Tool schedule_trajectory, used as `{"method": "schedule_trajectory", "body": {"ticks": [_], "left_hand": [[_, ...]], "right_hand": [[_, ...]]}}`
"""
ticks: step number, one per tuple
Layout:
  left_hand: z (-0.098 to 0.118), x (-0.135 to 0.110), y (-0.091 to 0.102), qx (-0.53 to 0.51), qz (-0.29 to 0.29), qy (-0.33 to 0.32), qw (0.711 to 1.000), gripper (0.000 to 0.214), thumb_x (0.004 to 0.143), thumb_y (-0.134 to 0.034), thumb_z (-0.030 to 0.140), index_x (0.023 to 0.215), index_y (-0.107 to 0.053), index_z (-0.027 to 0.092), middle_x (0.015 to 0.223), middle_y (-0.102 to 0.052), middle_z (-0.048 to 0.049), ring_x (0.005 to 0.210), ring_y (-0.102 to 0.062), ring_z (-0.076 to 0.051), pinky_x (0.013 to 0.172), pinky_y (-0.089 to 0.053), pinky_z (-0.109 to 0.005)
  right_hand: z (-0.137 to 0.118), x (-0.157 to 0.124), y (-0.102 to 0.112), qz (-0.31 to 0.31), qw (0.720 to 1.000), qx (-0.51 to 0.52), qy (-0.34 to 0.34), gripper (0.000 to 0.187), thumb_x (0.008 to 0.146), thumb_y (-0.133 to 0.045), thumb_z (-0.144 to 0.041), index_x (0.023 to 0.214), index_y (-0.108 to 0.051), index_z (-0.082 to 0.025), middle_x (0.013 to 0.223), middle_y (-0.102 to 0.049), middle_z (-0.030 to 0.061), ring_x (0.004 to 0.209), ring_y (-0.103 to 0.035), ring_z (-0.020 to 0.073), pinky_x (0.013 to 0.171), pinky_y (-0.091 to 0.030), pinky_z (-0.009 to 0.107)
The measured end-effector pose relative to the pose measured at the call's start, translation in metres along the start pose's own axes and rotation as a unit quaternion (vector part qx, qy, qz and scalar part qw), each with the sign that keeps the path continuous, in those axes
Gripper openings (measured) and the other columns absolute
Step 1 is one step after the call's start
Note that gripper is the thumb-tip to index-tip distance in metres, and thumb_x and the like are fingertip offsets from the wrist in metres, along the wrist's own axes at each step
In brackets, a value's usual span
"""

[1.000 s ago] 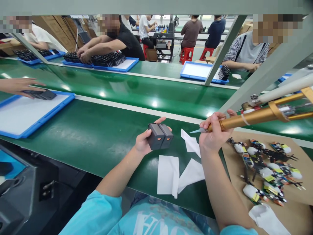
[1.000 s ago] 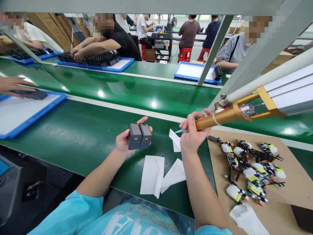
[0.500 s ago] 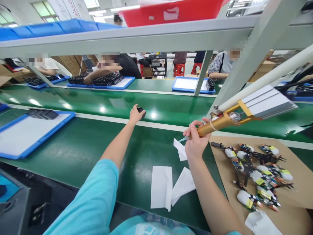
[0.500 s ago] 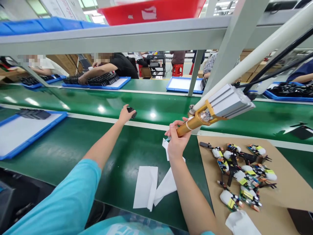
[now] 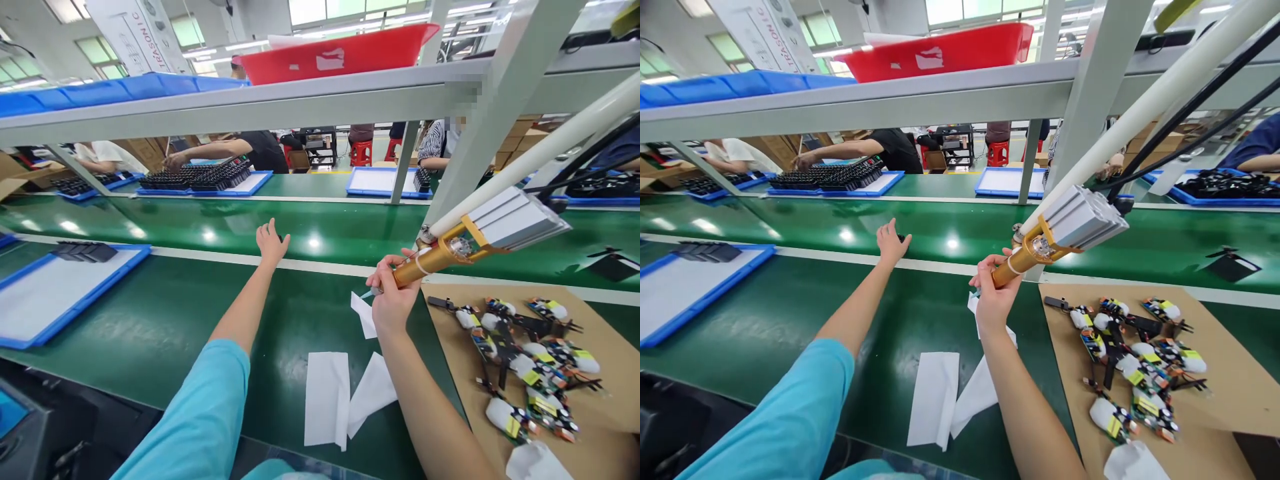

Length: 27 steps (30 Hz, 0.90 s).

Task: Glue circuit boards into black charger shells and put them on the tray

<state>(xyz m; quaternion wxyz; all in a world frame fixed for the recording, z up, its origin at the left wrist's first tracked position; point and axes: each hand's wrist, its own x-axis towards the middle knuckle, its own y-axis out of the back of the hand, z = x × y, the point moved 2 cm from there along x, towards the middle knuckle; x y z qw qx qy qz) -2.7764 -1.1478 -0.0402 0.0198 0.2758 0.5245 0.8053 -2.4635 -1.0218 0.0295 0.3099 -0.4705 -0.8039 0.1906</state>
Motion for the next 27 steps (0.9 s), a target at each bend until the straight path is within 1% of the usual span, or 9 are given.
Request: {"method": "schedule_trajectory", "body": {"ticks": [1,4,6,9,14,18,21,24,27], "left_hand": [[0.009,-0.011,-0.002,-0.004,-0.014,-0.051,0.999,0.064,0.087,-0.047,0.039,0.141,-0.031,0.009,0.139,-0.038,-0.0233,0.134,-0.027,-0.036,0.109,-0.024,-0.052],[0.033,-0.054,-0.017,-0.013,-0.127,-0.171,0.977,0.046,0.089,-0.044,0.037,0.129,-0.051,0.015,0.135,-0.048,-0.0155,0.129,-0.037,-0.028,0.110,-0.028,-0.042],[0.044,-0.082,-0.029,-0.015,-0.170,-0.198,0.965,0.044,0.089,-0.044,0.043,0.126,-0.055,0.022,0.138,-0.048,-0.0096,0.131,-0.037,-0.026,0.111,-0.028,-0.041],[0.052,-0.109,-0.042,-0.002,-0.206,-0.191,0.960,0.054,0.092,-0.033,0.052,0.138,-0.042,0.027,0.148,-0.037,-0.0081,0.138,-0.026,-0.028,0.112,-0.019,-0.052],[0.054,-0.114,-0.042,0.011,-0.239,-0.178,0.954,0.062,0.092,-0.019,0.059,0.144,-0.031,0.029,0.154,-0.026,-0.0052,0.142,-0.017,-0.026,0.114,-0.011,-0.053],[0.055,-0.111,-0.038,0.021,-0.262,-0.182,0.947,0.078,0.083,-0.022,0.073,0.147,-0.023,0.028,0.156,-0.018,-0.0066,0.144,-0.011,-0.030,0.113,-0.008,-0.057],[0.056,-0.112,-0.039,0.018,-0.270,-0.184,0.945,0.084,0.080,-0.026,0.077,0.148,-0.021,0.028,0.156,-0.014,-0.0078,0.144,-0.007,-0.031,0.112,-0.004,-0.060],[0.057,-0.113,-0.037,-0.051,-0.257,-0.164,0.951,0.074,0.083,-0.037,0.068,0.145,-0.031,0.027,0.155,-0.020,-0.0087,0.144,-0.010,-0.031,0.112,-0.001,-0.060],[0.057,-0.113,-0.030,-0.240,-0.192,-0.119,0.944,0.049,0.084,-0.052,0.046,0.128,-0.056,0.024,0.146,-0.040,-0.0072,0.140,-0.025,-0.028,0.116,-0.008,-0.051]], "right_hand": [[0.000,0.000,0.000,0.000,1.000,-0.006,0.000,0.040,0.078,-0.060,-0.021,0.111,-0.039,-0.030,0.083,-0.049,-0.0065,0.048,-0.043,0.0021,0.049,-0.046,0.021],[0.000,0.001,0.000,-0.004,1.000,-0.016,0.004,0.040,0.078,-0.059,-0.021,0.111,-0.039,-0.030,0.083,-0.049,-0.0067,0.048,-0.043,0.0016,0.049,-0.046,0.021],[0.000,0.002,0.001,-0.007,1.000,-0.017,0.010,0.040,0.078,-0.058,-0.020,0.112,-0.039,-0.030,0.083,-0.049,-0.0070,0.047,-0.043,0.0014,0.049,-0.046,0.020],[0.000,0.003,0.002,-0.008,1.000,-0.010,0.022,0.040,0.077,-0.059,-0.017,0.110,-0.041,-0.030,0.081,-0.050,-0.0074,0.047,-0.043,0.0016,0.049,-0.045,0.020],[0.003,0.008,0.007,-0.001,0.999,-0.017,0.039,0.041,0.076,-0.059,-0.015,0.109,-0.040,-0.029,0.081,-0.051,-0.0080,0.046,-0.043,0.0019,0.049,-0.045,0.020],[0.006,0.016,0.015,0.018,0.997,-0.046,0.056,0.039,0.077,-0.057,-0.020,0.109,-0.038,-0.028,0.082,-0.050,-0.0079,0.045,-0.042,0.0019,0.049,-0.047,0.021],[0.008,0.025,0.025,0.054,0.993,-0.082,0.069,0.040,0.076,-0.057,-0.023,0.110,-0.036,-0.027,0.083,-0.050,-0.0077,0.048,-0.043,0.0024,0.055,-0.049,0.023],[0.007,0.032,0.041,0.103,0.982,-0.138,0.080,0.042,0.074,-0.056,-0.025,0.111,-0.035,-0.025,0.085,-0.051,-0.0062,0.055,-0.048,0.0034,0.066,-0.050,0.025],[0.003,0.033,0.060,0.111,0.960,-0.239,0.094,0.050,0.073,-0.055,-0.028,0.118,-0.034,-0.024,0.100,-0.054,-0.0001,0.075,-0.057,0.0077,0.082,-0.050,0.031]]}}
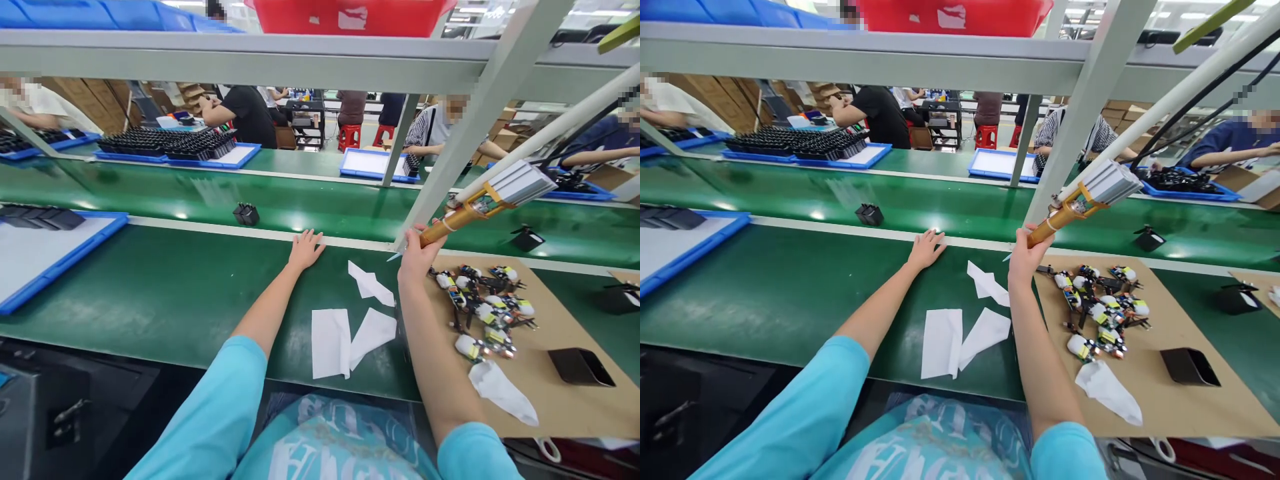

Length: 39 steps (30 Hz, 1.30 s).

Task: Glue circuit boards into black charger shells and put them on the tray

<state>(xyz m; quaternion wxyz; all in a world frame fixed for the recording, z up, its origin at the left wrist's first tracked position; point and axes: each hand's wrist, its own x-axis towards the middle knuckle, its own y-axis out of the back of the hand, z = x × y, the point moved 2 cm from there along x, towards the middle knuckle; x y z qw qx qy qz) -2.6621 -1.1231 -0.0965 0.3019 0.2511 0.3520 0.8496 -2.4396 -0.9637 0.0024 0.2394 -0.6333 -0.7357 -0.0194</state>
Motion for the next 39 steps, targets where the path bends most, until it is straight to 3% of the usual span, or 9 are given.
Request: {"method": "schedule_trajectory", "body": {"ticks": [6,10,15,20,27,31,36,37,39], "left_hand": [[-0.005,-0.008,0.024,-0.174,0.110,0.060,0.977,0.027,0.082,-0.053,0.030,0.099,-0.069,0.017,0.108,-0.069,-0.0080,0.103,-0.061,-0.022,0.098,-0.045,-0.039],[-0.011,-0.025,0.043,-0.269,0.116,0.078,0.953,0.027,0.070,-0.065,0.028,0.093,-0.069,0.013,0.098,-0.071,-0.0103,0.093,-0.065,-0.022,0.088,-0.052,-0.036],[-0.019,-0.058,0.077,-0.370,0.111,0.107,0.916,0.036,0.059,-0.076,0.034,0.087,-0.067,0.012,0.079,-0.070,-0.0073,0.068,-0.065,-0.015,0.064,-0.054,-0.027],[-0.023,-0.097,0.124,-0.369,0.128,0.130,0.911,0.031,0.066,-0.074,0.039,0.082,-0.068,0.013,0.066,-0.066,-0.0031,0.042,-0.052,-0.006,0.039,-0.040,-0.018],[-0.039,-0.181,0.187,-0.364,0.280,0.129,0.879,0.023,0.073,-0.067,0.038,0.078,-0.069,0.016,0.070,-0.066,-0.0030,0.052,-0.059,-0.009,0.048,-0.047,-0.019],[-0.044,-0.214,0.207,-0.356,0.332,0.147,0.861,0.022,0.072,-0.066,0.038,0.077,-0.068,0.017,0.068,-0.066,-0.0021,0.051,-0.058,-0.009,0.047,-0.046,-0.019],[-0.048,-0.246,0.223,-0.328,0.353,0.157,0.862,0.021,0.073,-0.066,0.037,0.081,-0.068,0.018,0.072,-0.067,-0.0022,0.055,-0.060,-0.010,0.050,-0.049,-0.020],[-0.050,-0.255,0.226,-0.323,0.358,0.158,0.862,0.020,0.074,-0.066,0.037,0.082,-0.069,0.018,0.073,-0.067,-0.0023,0.056,-0.060,-0.010,0.051,-0.049,-0.020],[-0.055,-0.276,0.230,-0.315,0.368,0.165,0.859,0.020,0.074,-0.066,0.036,0.084,-0.069,0.019,0.074,-0.067,-0.0024,0.058,-0.061,-0.010,0.052,-0.050,-0.020]], "right_hand": [[0.009,0.000,0.036,-0.050,0.990,-0.126,0.025,0.076,0.073,-0.051,-0.028,0.139,-0.014,-0.024,0.135,-0.040,0.0118,0.128,-0.044,0.0186,0.105,-0.038,0.041],[0.013,-0.006,0.054,-0.054,0.975,-0.213,0.040,0.083,0.076,-0.046,-0.027,0.144,0.002,-0.025,0.145,-0.026,0.0125,0.134,-0.035,0.0193,0.110,-0.031,0.044],[0.016,-0.035,0.068,-0.053,0.949,-0.308,0.048,0.076,0.081,-0.046,-0.034,0.145,-0.005,-0.023,0.147,-0.019,0.0149,0.133,-0.034,0.0210,0.104,-0.037,0.041],[0.035,-0.068,0.046,-0.434,0.803,-0.406,0.041,0.043,0.079,-0.053,-0.030,0.121,-0.056,-0.021,0.097,-0.057,0.0062,0.072,-0.055,0.0131,0.070,-0.047,0.029],[0.052,-0.093,-0.036,-0.591,0.679,-0.424,0.096,0.043,0.086,-0.034,-0.014,0.122,-0.057,-0.012,0.104,-0.054,0.0159,0.077,-0.055,0.0179,0.072,-0.044,0.032],[0.017,-0.197,-0.077,-0.728,0.585,-0.328,0.140,0.034,0.083,-0.041,-0.010,0.109,-0.062,-0.009,0.103,-0.058,0.0160,0.085,-0.058,0.0184,0.076,-0.045,0.029],[-0.058,-0.324,-0.073,-0.905,0.372,-0.054,0.197,0.023,0.080,-0.052,-0.014,0.098,-0.065,-0.019,0.094,-0.064,0.0023,0.073,-0.058,0.0075,0.067,-0.045,0.017],[-0.065,-0.323,-0.077,-0.905,0.367,-0.028,0.211,0.022,0.081,-0.052,-0.015,0.098,-0.066,-0.019,0.095,-0.064,0.0025,0.079,-0.059,0.0086,0.072,-0.045,0.017],[-0.058,-0.289,-0.101,-0.849,0.480,-0.131,0.180,0.023,0.081,-0.053,-0.015,0.099,-0.066,-0.023,0.099,-0.065,0.0005,0.092,-0.059,0.0089,0.083,-0.044,0.018]]}}
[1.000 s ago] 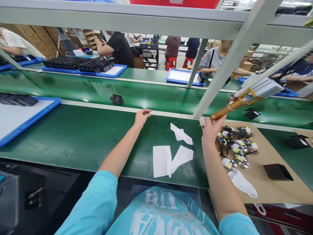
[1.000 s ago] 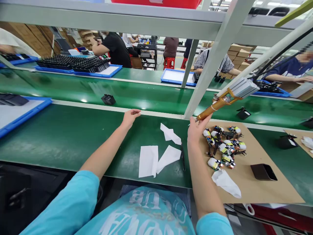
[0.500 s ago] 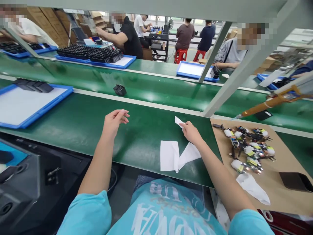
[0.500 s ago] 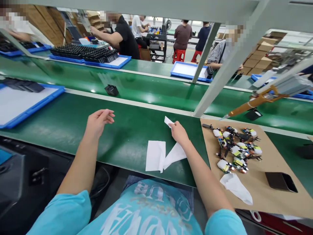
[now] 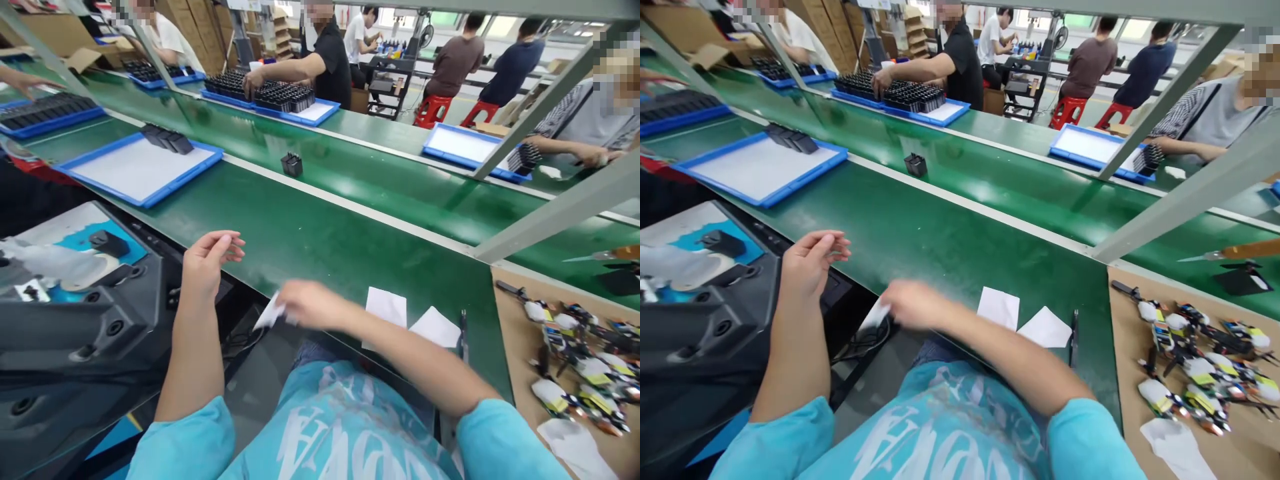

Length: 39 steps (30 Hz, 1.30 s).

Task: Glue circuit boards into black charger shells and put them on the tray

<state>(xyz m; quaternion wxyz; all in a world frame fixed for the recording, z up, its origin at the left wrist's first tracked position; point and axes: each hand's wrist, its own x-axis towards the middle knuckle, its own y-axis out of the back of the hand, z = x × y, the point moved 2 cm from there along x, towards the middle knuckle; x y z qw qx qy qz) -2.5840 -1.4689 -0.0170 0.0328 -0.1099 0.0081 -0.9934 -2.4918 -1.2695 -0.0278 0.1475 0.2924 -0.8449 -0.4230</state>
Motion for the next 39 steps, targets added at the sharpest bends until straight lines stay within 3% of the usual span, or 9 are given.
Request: {"method": "schedule_trajectory", "body": {"ticks": [4,8,14,18,26,29,33,35,39], "left_hand": [[-0.011,-0.019,0.030,0.025,0.026,0.033,0.999,0.021,0.074,-0.067,0.036,0.086,-0.070,0.019,0.076,-0.068,-0.0030,0.061,-0.062,-0.011,0.054,-0.051,-0.020],[-0.026,-0.027,0.032,0.029,0.018,0.065,0.997,0.023,0.074,-0.066,0.037,0.089,-0.069,0.019,0.079,-0.068,-0.0042,0.064,-0.062,-0.013,0.056,-0.052,-0.022],[-0.038,-0.025,0.021,0.013,-0.002,0.084,0.996,0.026,0.073,-0.066,0.039,0.089,-0.068,0.019,0.080,-0.069,-0.0045,0.063,-0.062,-0.014,0.056,-0.053,-0.025],[-0.042,-0.020,0.019,0.002,-0.008,0.093,0.996,0.027,0.072,-0.067,0.039,0.089,-0.068,0.019,0.080,-0.069,-0.0046,0.063,-0.062,-0.013,0.055,-0.052,-0.024],[-0.054,-0.022,0.026,0.012,-0.015,0.097,0.995,0.028,0.072,-0.067,0.039,0.089,-0.068,0.018,0.080,-0.069,-0.0047,0.063,-0.062,-0.013,0.057,-0.052,-0.024],[-0.062,-0.017,0.015,0.024,-0.010,0.092,0.995,0.028,0.073,-0.066,0.039,0.090,-0.068,0.017,0.079,-0.069,-0.0048,0.063,-0.062,-0.013,0.057,-0.051,-0.023],[-0.065,-0.009,-0.023,0.086,-0.103,0.051,0.990,0.029,0.080,-0.059,0.042,0.095,-0.067,0.019,0.086,-0.071,-0.0058,0.080,-0.065,-0.017,0.069,-0.053,-0.027],[-0.064,-0.009,-0.043,0.139,-0.165,0.020,0.976,0.029,0.084,-0.055,0.041,0.100,-0.067,0.021,0.094,-0.071,-0.0051,0.089,-0.065,-0.019,0.080,-0.052,-0.031],[-0.068,-0.017,-0.064,0.280,-0.217,-0.084,0.931,0.024,0.088,-0.051,0.034,0.103,-0.067,0.023,0.109,-0.068,-0.0041,0.107,-0.058,-0.021,0.097,-0.045,-0.039]], "right_hand": [[0.093,0.015,0.079,0.122,0.971,-0.052,-0.197,0.036,0.092,-0.030,-0.015,0.114,-0.059,-0.013,0.106,-0.061,0.0140,0.101,-0.057,0.0194,0.090,-0.044,0.037],[0.135,0.057,0.090,0.145,0.953,-0.062,-0.259,0.029,0.090,-0.047,-0.026,0.113,-0.057,-0.012,0.116,-0.057,0.0131,0.107,-0.055,0.0207,0.095,-0.044,0.043],[0.052,0.080,0.016,0.022,0.998,0.050,-0.043,0.020,0.075,-0.060,-0.008,0.089,-0.071,-0.017,0.092,-0.070,0.0009,0.087,-0.062,0.0101,0.090,-0.046,0.027],[0.000,0.054,-0.003,-0.061,0.978,0.158,0.118,0.019,0.063,-0.070,-0.011,0.073,-0.073,-0.027,0.070,-0.068,-0.0112,0.067,-0.061,0.0028,0.070,-0.048,0.013],[0.119,-0.003,0.074,0.218,0.965,0.130,-0.066,0.026,0.081,-0.046,-0.009,0.095,-0.067,-0.015,0.071,-0.054,0.0007,0.066,-0.048,0.0097,0.072,-0.043,0.024],[0.093,-0.026,0.025,0.183,0.975,0.118,-0.047,0.026,0.079,-0.048,-0.006,0.095,-0.067,-0.015,0.074,-0.056,0.0026,0.069,-0.049,0.0108,0.072,-0.042,0.024],[0.011,-0.033,-0.052,0.002,0.987,0.115,0.114,0.029,0.071,-0.065,-0.015,0.099,-0.068,-0.023,0.078,-0.062,0.0001,0.072,-0.054,0.0102,0.065,-0.043,0.019],[0.000,-0.032,-0.053,-0.044,0.985,0.007,0.170,0.034,0.086,-0.047,-0.015,0.116,-0.061,-0.019,0.089,-0.063,0.0059,0.079,-0.054,0.0132,0.069,-0.045,0.023],[0.061,-0.038,0.007,0.088,0.990,-0.088,-0.067,0.035,0.092,-0.037,-0.018,0.119,-0.058,-0.017,0.100,-0.060,0.0081,0.086,-0.056,0.0125,0.078,-0.046,0.023]]}}
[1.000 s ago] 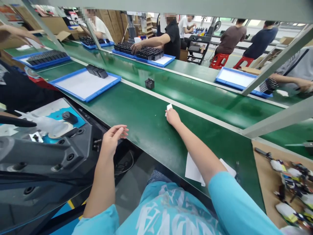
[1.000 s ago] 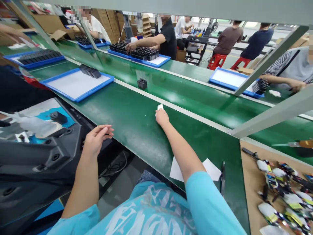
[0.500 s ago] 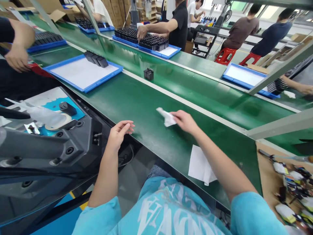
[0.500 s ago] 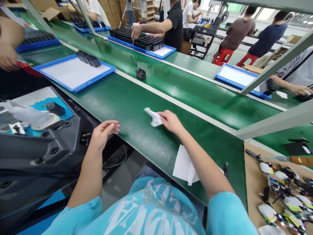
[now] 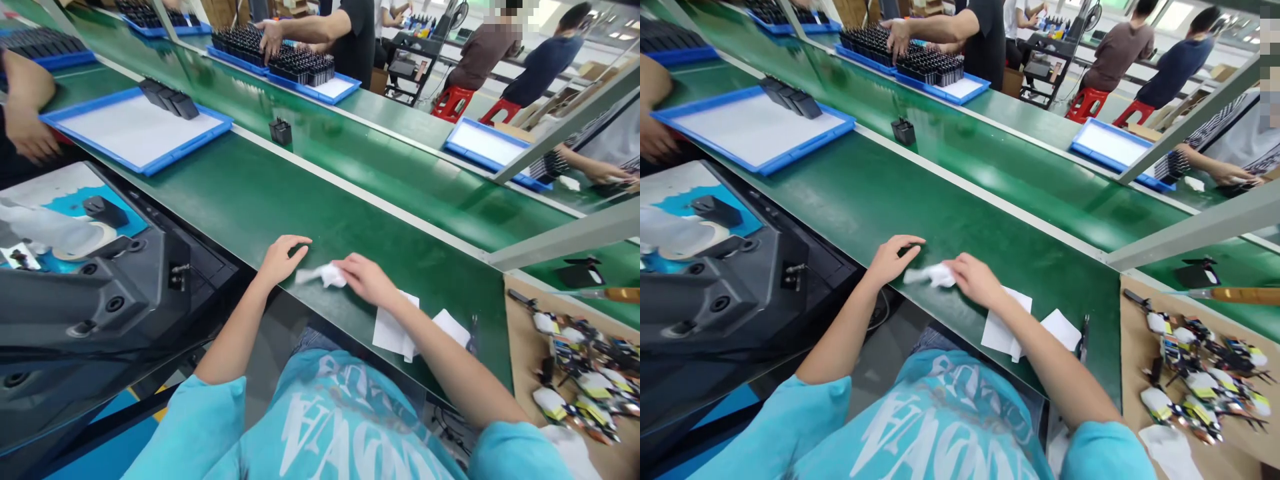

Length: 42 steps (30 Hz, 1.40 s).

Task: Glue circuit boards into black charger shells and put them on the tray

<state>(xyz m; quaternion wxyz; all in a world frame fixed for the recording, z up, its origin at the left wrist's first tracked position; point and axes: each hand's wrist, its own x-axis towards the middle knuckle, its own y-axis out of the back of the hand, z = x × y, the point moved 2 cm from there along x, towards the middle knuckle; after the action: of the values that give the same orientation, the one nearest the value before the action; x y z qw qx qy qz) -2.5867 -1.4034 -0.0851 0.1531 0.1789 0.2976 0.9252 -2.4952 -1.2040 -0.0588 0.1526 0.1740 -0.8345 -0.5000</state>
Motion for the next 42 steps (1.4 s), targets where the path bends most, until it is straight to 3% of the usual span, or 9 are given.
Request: {"method": "schedule_trajectory", "body": {"ticks": [6,14,17,21,25,30,36,40,42], "left_hand": [[-0.003,-0.007,-0.013,0.123,0.017,-0.063,0.990,0.025,0.089,-0.047,0.029,0.105,-0.066,0.022,0.118,-0.063,-0.0047,0.119,-0.048,-0.022,0.105,-0.039,-0.042],[0.002,-0.007,-0.007,0.109,0.028,-0.057,0.992,0.025,0.090,-0.046,0.029,0.103,-0.066,0.022,0.109,-0.068,-0.0032,0.110,-0.054,-0.020,0.101,-0.042,-0.038],[-0.001,-0.008,-0.004,0.113,0.024,-0.060,0.992,0.026,0.089,-0.046,0.030,0.103,-0.066,0.021,0.107,-0.068,-0.0041,0.110,-0.056,-0.020,0.100,-0.044,-0.038],[0.003,-0.009,-0.007,0.104,0.022,-0.060,0.992,0.024,0.088,-0.048,0.029,0.098,-0.068,0.020,0.102,-0.070,-0.0040,0.105,-0.059,-0.021,0.097,-0.046,-0.037],[0.030,-0.007,-0.027,0.015,-0.027,-0.019,0.999,0.023,0.087,-0.050,0.026,0.099,-0.068,0.022,0.099,-0.071,-0.0013,0.085,-0.065,-0.015,0.078,-0.054,-0.027],[0.072,-0.003,-0.059,-0.010,-0.142,-0.073,0.987,0.025,0.086,-0.051,0.027,0.106,-0.065,0.023,0.110,-0.064,-0.0024,0.085,-0.062,-0.014,0.074,-0.054,-0.026],[0.100,0.008,-0.084,0.072,-0.210,-0.164,0.961,0.032,0.084,-0.058,0.037,0.114,-0.063,0.027,0.123,-0.058,-0.0034,0.115,-0.046,-0.024,0.097,-0.045,-0.042],[0.100,0.013,-0.103,0.120,-0.266,-0.197,0.936,0.024,0.084,-0.058,0.029,0.105,-0.068,0.029,0.133,-0.050,-0.0028,0.127,-0.035,-0.029,0.103,-0.037,-0.049],[0.096,0.015,-0.108,0.127,-0.273,-0.187,0.935,0.022,0.084,-0.054,0.024,0.101,-0.069,0.028,0.132,-0.050,-0.0026,0.126,-0.037,-0.029,0.103,-0.037,-0.049]], "right_hand": [[0.062,-0.005,0.020,0.012,0.992,-0.111,-0.054,0.033,0.092,-0.032,-0.017,0.099,-0.065,-0.012,0.101,-0.058,0.0148,0.087,-0.052,0.0194,0.074,-0.043,0.032],[-0.050,-0.020,-0.046,-0.043,0.993,-0.060,0.089,0.023,0.092,-0.042,-0.023,0.089,-0.064,-0.016,0.083,-0.062,0.0044,0.077,-0.053,0.0116,0.069,-0.043,0.023],[-0.062,-0.023,-0.040,-0.021,0.987,-0.028,0.158,0.021,0.091,-0.045,-0.022,0.096,-0.065,-0.020,0.083,-0.063,0.0022,0.076,-0.054,0.0115,0.068,-0.044,0.022],[0.003,-0.023,0.018,0.124,0.992,-0.009,-0.016,0.029,0.086,-0.043,-0.011,0.102,-0.066,-0.017,0.104,-0.064,0.0099,0.097,-0.056,0.0174,0.082,-0.046,0.030],[0.056,-0.052,0.053,0.039,0.997,0.036,-0.049,0.027,0.086,-0.043,-0.012,0.096,-0.067,-0.020,0.104,-0.067,0.0051,0.095,-0.061,0.0153,0.084,-0.049,0.029],[0.063,-0.114,0.060,0.078,0.982,-0.021,-0.173,0.036,0.093,-0.034,-0.023,0.120,-0.058,-0.024,0.129,-0.056,0.0060,0.116,-0.054,0.0189,0.096,-0.046,0.036],[0.052,-0.162,0.048,0.071,0.951,-0.092,-0.288,0.029,0.085,-0.051,-0.046,0.095,-0.064,-0.022,0.095,-0.063,0.0073,0.090,-0.054,0.0227,0.080,-0.042,0.042],[0.051,-0.169,0.044,0.153,0.936,0.083,-0.306,0.021,0.087,-0.050,-0.041,0.084,-0.058,-0.021,0.092,-0.062,0.0045,0.089,-0.055,0.0187,0.083,-0.040,0.038],[0.056,-0.173,0.046,0.243,0.881,0.241,-0.326,0.020,0.086,-0.050,-0.042,0.086,-0.054,-0.022,0.086,-0.061,0.0027,0.082,-0.057,0.0160,0.078,-0.044,0.033]]}}
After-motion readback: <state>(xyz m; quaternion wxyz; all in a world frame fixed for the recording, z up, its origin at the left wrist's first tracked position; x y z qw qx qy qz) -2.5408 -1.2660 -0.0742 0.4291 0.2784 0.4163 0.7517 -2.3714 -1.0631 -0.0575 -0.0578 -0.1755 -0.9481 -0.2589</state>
